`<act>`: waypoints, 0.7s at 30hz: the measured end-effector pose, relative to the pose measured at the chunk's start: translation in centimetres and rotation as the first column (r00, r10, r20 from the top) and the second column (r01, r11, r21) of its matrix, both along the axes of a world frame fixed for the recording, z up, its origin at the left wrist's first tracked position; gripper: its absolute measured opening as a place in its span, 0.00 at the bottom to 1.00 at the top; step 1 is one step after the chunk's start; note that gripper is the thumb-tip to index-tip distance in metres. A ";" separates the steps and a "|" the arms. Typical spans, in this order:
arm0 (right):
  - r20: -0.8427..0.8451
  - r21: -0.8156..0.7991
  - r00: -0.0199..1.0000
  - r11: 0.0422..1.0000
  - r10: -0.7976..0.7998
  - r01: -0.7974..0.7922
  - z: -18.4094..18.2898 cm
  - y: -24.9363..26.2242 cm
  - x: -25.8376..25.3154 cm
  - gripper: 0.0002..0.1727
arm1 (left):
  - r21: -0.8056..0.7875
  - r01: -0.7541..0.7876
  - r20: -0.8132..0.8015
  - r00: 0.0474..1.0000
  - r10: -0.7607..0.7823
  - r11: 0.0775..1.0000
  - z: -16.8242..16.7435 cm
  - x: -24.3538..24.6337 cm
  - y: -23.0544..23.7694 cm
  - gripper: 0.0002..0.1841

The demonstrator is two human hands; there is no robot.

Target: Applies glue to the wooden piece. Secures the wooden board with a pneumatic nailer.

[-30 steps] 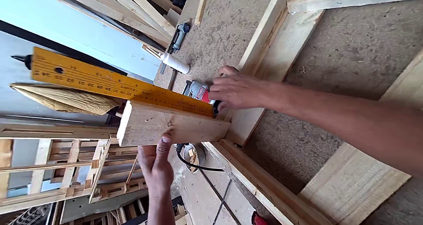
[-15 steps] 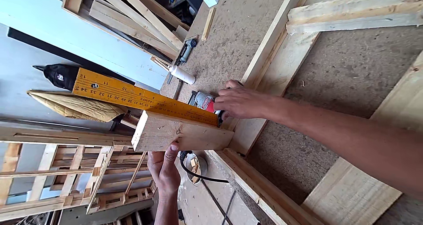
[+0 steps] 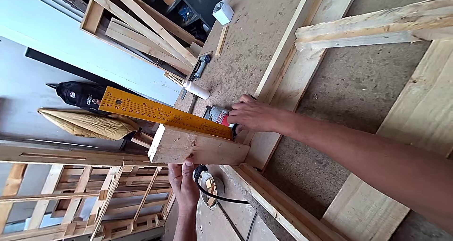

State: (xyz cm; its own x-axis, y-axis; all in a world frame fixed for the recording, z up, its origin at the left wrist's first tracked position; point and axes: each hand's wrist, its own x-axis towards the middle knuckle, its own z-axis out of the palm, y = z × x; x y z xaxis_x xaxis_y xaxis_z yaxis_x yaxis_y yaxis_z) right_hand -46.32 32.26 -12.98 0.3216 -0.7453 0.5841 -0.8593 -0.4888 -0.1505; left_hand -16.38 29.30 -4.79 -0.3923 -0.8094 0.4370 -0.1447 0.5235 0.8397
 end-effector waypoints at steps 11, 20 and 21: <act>-0.079 0.366 0.982 0.912 -0.169 0.186 3.5 -1.9 -2.2 0.17 | -0.237 0.135 0.786 0.609 0.108 0.962 -8.2 8.2 -9.8 0.22; 0.934 -0.235 0.144 0.865 0.328 -0.444 16.2 -3.3 6.5 0.31 | -0.084 0.453 0.901 0.415 -0.127 0.887 -11.6 5.7 -16.7 0.25; 0.920 -0.266 0.115 0.814 0.374 -0.517 17.2 -3.5 8.2 0.30 | -0.063 0.477 0.896 0.414 -0.161 0.877 -11.2 4.9 -16.6 0.23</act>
